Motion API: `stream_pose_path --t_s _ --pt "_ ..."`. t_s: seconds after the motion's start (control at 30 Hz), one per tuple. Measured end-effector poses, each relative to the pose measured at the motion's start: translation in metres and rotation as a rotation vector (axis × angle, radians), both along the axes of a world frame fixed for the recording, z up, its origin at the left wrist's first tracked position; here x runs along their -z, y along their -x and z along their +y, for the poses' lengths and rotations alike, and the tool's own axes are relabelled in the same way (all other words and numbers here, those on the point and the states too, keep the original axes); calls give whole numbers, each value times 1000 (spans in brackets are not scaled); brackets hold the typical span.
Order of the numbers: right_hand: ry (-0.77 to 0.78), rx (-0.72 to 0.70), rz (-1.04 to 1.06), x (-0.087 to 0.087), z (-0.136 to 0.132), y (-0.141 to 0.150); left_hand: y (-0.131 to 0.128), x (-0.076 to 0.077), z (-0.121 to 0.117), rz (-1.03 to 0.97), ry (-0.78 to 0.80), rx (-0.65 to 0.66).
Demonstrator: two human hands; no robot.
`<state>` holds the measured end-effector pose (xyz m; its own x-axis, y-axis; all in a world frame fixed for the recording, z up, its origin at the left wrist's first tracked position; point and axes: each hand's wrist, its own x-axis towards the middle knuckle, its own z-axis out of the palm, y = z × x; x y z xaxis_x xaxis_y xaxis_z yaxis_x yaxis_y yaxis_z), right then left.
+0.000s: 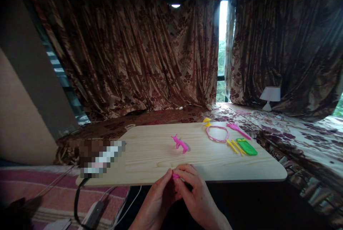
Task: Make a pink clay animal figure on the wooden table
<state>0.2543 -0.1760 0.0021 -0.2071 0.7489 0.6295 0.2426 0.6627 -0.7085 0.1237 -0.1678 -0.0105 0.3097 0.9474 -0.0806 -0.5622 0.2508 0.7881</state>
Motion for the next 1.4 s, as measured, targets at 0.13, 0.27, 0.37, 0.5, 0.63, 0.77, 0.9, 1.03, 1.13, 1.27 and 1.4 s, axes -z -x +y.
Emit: stream_pose_path --t_s 0.13,0.27,0.37,0.5,0.63,0.77,0.9,1.03,1.13,1.27,1.4 --pt "16 29 63 3 2 1 -1 -3 -3 82 -109 -23" --pt "65 45 104 1 6 -4 0 -6 -6 205 -183 -35" --pt "124 7 106 1 7 -9 2 -8 -7 264 -199 -39" --pt "100 24 73 -1 5 -11 2 -6 -5 268 -162 -40" --pt "2 93 71 -2 3 -8 0 -5 -4 271 -140 -76" --pt "-49 159 7 3 4 -4 1 -8 -6 257 -162 -107" --pt "-113 183 -115 4 2 -1 3 -10 -7 212 -141 -90" --pt "-158 126 -182 2 -1 2 4 -8 -5 205 -171 -64" --pt "-153 122 -160 5 0 3 6 -8 -5 165 -149 -44" --pt "-162 178 -121 8 2 3 7 -9 -4 83 -97 -47" --pt "-162 148 -170 6 1 3 7 -7 -2 -19 -54 -62"
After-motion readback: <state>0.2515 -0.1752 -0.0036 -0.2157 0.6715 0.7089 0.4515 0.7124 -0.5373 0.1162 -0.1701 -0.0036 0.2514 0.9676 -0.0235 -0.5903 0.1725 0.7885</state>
